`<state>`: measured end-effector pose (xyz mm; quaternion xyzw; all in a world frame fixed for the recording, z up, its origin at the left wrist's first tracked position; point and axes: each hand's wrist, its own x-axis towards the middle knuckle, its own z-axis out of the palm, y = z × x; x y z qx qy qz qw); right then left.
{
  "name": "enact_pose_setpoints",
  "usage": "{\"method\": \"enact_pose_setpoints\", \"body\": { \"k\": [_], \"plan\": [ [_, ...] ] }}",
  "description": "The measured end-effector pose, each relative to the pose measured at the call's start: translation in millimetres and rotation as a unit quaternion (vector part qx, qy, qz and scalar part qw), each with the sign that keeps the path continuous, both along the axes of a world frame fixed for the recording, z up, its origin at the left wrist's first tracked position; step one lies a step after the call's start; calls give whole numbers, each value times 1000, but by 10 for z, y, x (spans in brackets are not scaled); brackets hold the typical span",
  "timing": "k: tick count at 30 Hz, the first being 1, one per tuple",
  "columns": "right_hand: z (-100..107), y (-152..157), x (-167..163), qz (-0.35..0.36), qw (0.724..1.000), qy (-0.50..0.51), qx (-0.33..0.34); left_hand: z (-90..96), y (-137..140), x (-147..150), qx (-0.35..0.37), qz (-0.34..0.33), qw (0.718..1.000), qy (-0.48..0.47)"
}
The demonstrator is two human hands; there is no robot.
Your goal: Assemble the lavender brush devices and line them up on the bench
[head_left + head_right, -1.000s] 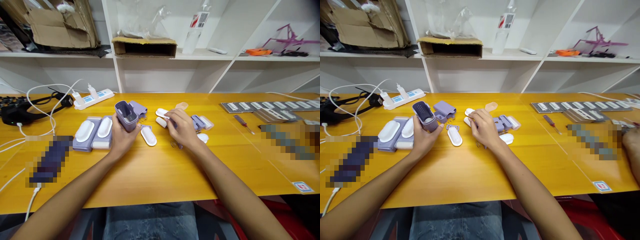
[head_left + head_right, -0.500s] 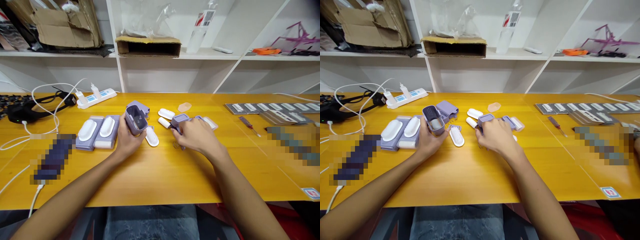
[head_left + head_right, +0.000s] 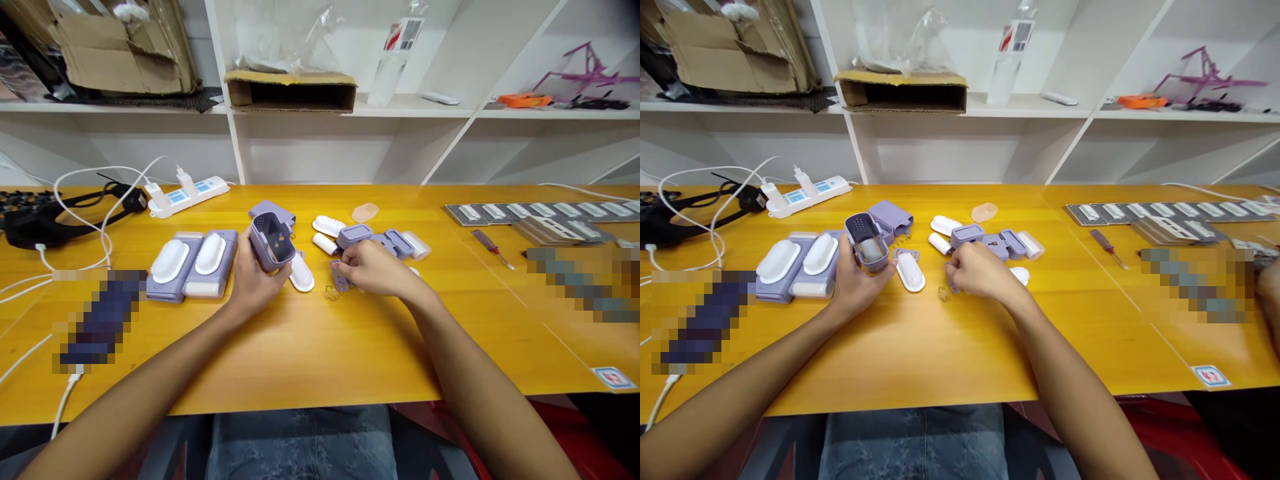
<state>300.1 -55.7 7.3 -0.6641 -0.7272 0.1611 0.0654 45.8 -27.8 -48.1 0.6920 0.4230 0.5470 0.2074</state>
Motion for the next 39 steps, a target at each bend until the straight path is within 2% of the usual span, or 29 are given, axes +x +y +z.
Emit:
{"method": "enact_pose_setpoints", "body": {
  "k": [2, 5, 9, 11, 14, 17, 20, 21, 22, 25, 26, 28, 30, 32, 34, 39],
  "plan": [
    [-15, 17, -6, -11, 993, 115, 0, 1, 1, -3, 5, 2, 1000, 3],
    [-53, 30, -21, -37, 966, 258, 2, 0, 3, 0, 11, 4, 1000, 6],
    [-103, 53, -22, -53, 929, 367, 25, 9, -1, 8, 14, -3, 1000, 3],
    [-135, 70, -25, -47, 922, 384, 32, 17, -8, 11, 16, -5, 1000, 5],
    [-213, 101, -59, -44, 923, 381, 34, 27, -21, 13, 13, -3, 1000, 8],
    [-288, 130, -102, -48, 927, 366, 64, 29, -28, 16, 4, -7, 1000, 5],
    [-257, 122, -59, -20, 932, 353, 82, 24, -26, 19, 7, -10, 1000, 5],
    [-211, 105, -15, 2, 933, 353, 66, 21, -24, 19, 12, -9, 1000, 6],
    [-149, 79, 38, 40, 934, 353, 21, 18, -23, 19, 16, -9, 1000, 7],
    [73, -42, 198, 178, 933, 264, -166, 11, -20, 19, 20, -9, 1000, 11],
    [137, -89, 227, 202, 919, 242, -237, 10, -20, 19, 17, -9, 1000, 11],
    [220, -181, 221, 193, 879, 220, -376, 8, -22, 20, 10, -9, 1000, 12],
    [234, -254, 142, 182, 850, 208, -448, 8, -26, 22, 8, -9, 1000, 11],
    [199, -297, 38, 183, 842, 209, -463, 10, -31, 24, 11, -9, 1000, 13],
    [151, -307, -35, 190, 846, 213, -449, 9, -34, 26, 13, -7, 1000, 16],
    [112, -217, 16, 253, 870, 245, -346, 10, -34, 30, 18, -11, 1000, 16]
  ]
}}
